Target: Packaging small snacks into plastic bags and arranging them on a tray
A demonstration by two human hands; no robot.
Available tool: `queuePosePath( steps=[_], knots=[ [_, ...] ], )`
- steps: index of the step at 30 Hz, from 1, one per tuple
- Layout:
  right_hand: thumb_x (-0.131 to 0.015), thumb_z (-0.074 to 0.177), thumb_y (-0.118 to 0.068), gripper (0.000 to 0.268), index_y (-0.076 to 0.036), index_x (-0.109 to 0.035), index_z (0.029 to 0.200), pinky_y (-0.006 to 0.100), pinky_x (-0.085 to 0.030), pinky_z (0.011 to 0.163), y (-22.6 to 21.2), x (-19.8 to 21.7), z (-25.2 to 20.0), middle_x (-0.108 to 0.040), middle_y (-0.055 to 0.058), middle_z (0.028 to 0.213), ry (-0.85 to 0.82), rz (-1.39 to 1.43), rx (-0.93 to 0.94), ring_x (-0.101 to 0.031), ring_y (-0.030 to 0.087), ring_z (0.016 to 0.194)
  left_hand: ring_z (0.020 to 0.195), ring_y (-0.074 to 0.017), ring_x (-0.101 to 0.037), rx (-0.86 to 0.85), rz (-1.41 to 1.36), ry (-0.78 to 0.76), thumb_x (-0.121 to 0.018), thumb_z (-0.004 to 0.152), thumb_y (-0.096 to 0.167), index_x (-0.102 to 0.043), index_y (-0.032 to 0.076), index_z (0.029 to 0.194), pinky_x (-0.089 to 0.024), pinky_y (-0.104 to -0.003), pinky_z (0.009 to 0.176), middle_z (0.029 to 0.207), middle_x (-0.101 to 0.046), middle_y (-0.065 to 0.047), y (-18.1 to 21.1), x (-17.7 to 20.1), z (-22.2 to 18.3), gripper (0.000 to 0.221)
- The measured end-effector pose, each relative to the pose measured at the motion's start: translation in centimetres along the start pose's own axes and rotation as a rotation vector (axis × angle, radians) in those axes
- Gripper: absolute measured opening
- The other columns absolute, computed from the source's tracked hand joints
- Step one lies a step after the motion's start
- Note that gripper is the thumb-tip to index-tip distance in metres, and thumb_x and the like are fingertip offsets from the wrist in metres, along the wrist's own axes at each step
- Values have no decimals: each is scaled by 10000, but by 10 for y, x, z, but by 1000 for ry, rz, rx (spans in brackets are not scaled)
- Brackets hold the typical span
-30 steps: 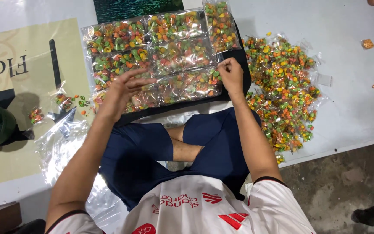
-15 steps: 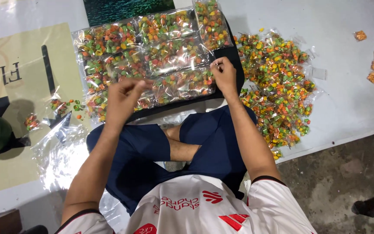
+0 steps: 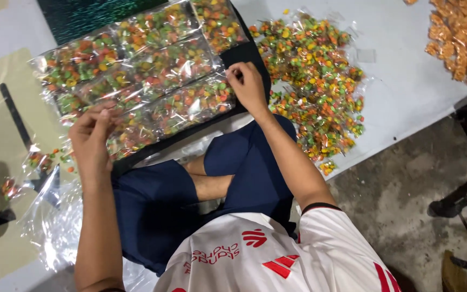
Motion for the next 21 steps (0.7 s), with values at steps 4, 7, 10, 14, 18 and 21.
queuePosePath(
  steps=[4,7,10,14,18,21],
  knots=[
    [-622,964,-73,65,-79,-684,946,329,-502,725,34,62,9,-708,65,905,104,-59,4,-646,193,801,1018,-146,-748,105,68,66,-623,1085,162,-604,128,860,-638,-252,862,1159,-738,-58,-7,5,-2,228],
    [-598,1000,-100,92,-85,-688,1009,340,-544,785,110,121,-5,-714,64,970,180,-271,-179,-661,204,865,982,-175,-739,85,55,40,-620,1104,158,-610,109,872,-630,-264,834,1109,-731,-96,-6,1,-5,237],
    [-598,1046,-112,87,-66,-668,1026,332,-552,616,200,157,-25,-679,71,901,-27,-544,-487,-639,176,709,992,-187,-740,74,82,45,-591,1134,156,-614,97,929,-639,-286,893,1102,-733,-103,-2,-4,-4,215],
    [-697,957,-144,117,-35,-722,989,538,-524,731,238,145,-45,-695,185,913,-297,-830,-288,-664,343,840,1016,-170,-736,53,138,86,-590,1147,186,-621,92,961,-616,-259,878,1084,-727,-111,0,-3,-3,211],
    [-730,949,-458,575,-20,-616,1303,548,-508,906,273,105,-60,-616,222,1291,-409,-1097,-153,-556,410,1200,1049,-190,-732,5,173,96,-572,1172,183,-606,66,975,-624,-283,917,1076,-717,-135,1,-4,-2,232],
    [-633,1025,-210,247,0,-686,1144,530,-403,992,287,95,-63,-664,225,1153,-302,-1056,-102,-587,419,1084,1022,-188,-746,45,116,102,-571,1153,154,-584,111,967,-610,-246,899,1120,-730,-123,-6,-3,-3,192]
  ],
)
Point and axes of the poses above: each hand's wrist, its own z-axis towards the middle knuckle, its own x-axis out of the back of the hand, y = z × x, the point moved 8 cm from there along z, towards the middle knuckle
